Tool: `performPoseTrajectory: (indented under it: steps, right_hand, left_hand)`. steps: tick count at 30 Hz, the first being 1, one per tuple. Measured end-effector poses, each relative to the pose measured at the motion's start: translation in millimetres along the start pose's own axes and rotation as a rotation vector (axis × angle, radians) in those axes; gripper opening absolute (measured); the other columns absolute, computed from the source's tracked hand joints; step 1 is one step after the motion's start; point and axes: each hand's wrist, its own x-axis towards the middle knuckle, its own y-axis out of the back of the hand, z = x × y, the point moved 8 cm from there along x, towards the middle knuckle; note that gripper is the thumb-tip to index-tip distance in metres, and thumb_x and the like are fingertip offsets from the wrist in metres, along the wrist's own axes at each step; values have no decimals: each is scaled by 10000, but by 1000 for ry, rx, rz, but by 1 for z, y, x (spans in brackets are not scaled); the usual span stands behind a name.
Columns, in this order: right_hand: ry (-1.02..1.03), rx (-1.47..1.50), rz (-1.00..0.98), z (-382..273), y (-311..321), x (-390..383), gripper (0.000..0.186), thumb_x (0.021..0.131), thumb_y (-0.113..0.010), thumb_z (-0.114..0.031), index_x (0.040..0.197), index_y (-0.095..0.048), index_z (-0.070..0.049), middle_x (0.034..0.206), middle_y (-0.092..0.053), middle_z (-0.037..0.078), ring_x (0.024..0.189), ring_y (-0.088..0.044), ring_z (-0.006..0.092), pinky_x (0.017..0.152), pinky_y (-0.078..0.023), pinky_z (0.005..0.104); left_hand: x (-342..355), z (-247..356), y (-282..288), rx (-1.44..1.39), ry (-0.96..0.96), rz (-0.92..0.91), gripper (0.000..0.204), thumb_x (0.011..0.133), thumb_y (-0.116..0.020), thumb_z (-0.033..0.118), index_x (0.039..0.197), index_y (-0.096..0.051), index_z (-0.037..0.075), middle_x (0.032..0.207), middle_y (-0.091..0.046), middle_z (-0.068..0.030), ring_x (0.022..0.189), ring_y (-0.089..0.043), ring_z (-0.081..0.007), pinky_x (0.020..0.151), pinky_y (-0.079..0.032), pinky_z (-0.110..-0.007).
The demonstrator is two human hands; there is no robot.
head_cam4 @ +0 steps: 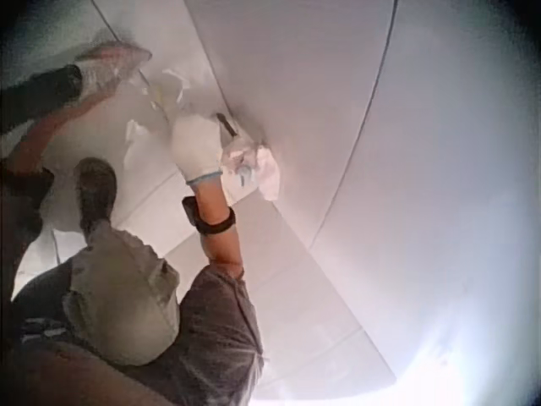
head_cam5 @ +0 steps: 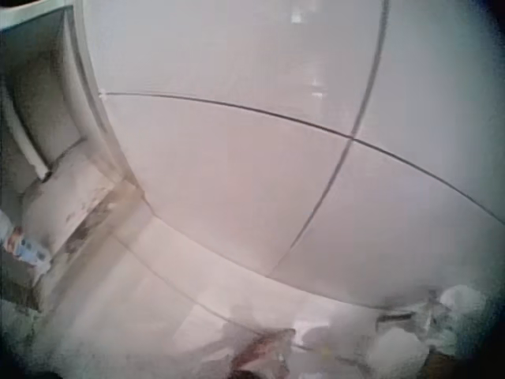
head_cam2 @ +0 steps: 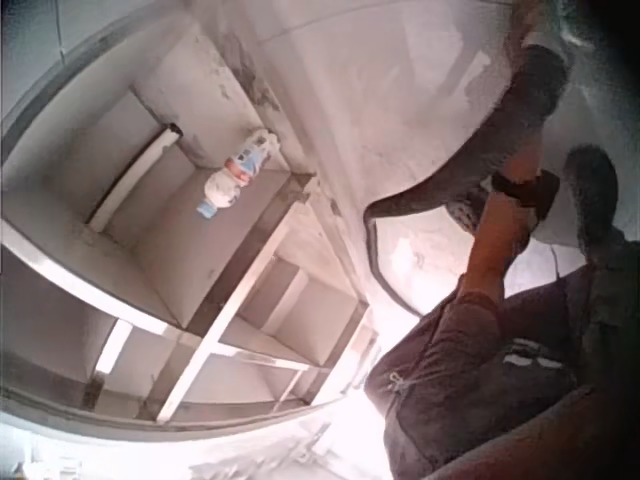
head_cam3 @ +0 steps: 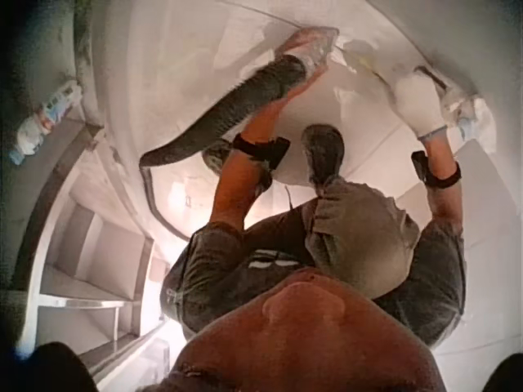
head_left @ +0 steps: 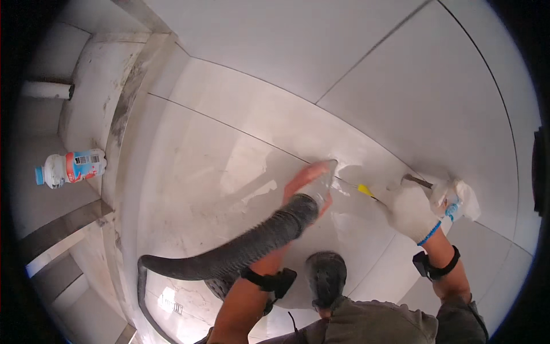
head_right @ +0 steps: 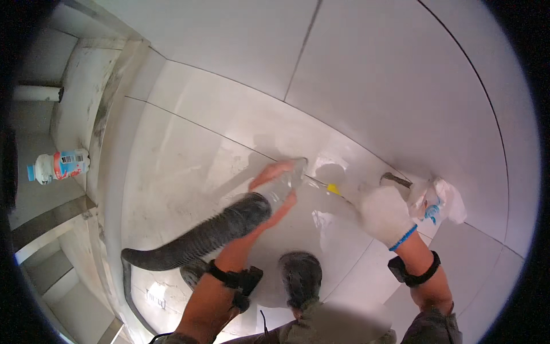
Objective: The recorder is using a vacuum and a utility knife to clean and prepare tile joints during a renovation.
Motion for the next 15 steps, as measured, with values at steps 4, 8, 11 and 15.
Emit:
performPoseTrajectory:
  steps: [4,8,11,15]
  right_hand:
    - [-157,32,-56,17,-8,-52,376,941,-706,-247,1312,-690,-181,817,-650,132,701,-652,342,646,-509,477]
    - [-310,-25,-50,28,-12,-101,362,944,-704,-229,1298,-676,-156,832,-659,142,716,-667,352,653,-511,496]
    - [-481,142,-23,30,-25,-133,373,937,-709,-212,1300,-662,-136,841,-665,159,741,-676,384,662,-514,517]
    - [-659,243,27,38,-52,-186,410,932,-708,-175,1327,-646,-86,878,-691,196,784,-682,434,695,-538,513]
  left_hand:
    - [-31,-9,-56,-78,59,-27,502,842,-702,-12,1336,-661,63,1328,-682,-152,1207,-670,-279,1047,-520,-359]
    - [-47,-15,-118,-163,54,-53,467,888,-663,-32,1346,-675,59,1337,-691,-146,1205,-681,-270,1032,-526,-355]
    - [-55,-4,-136,-213,60,-69,446,903,-655,-13,1341,-678,69,1350,-686,-159,1229,-679,-290,1043,-526,-363]
    - [-64,-11,-191,-216,13,-121,466,896,-665,18,1359,-658,74,1346,-681,-180,1257,-666,-338,1072,-512,-374]
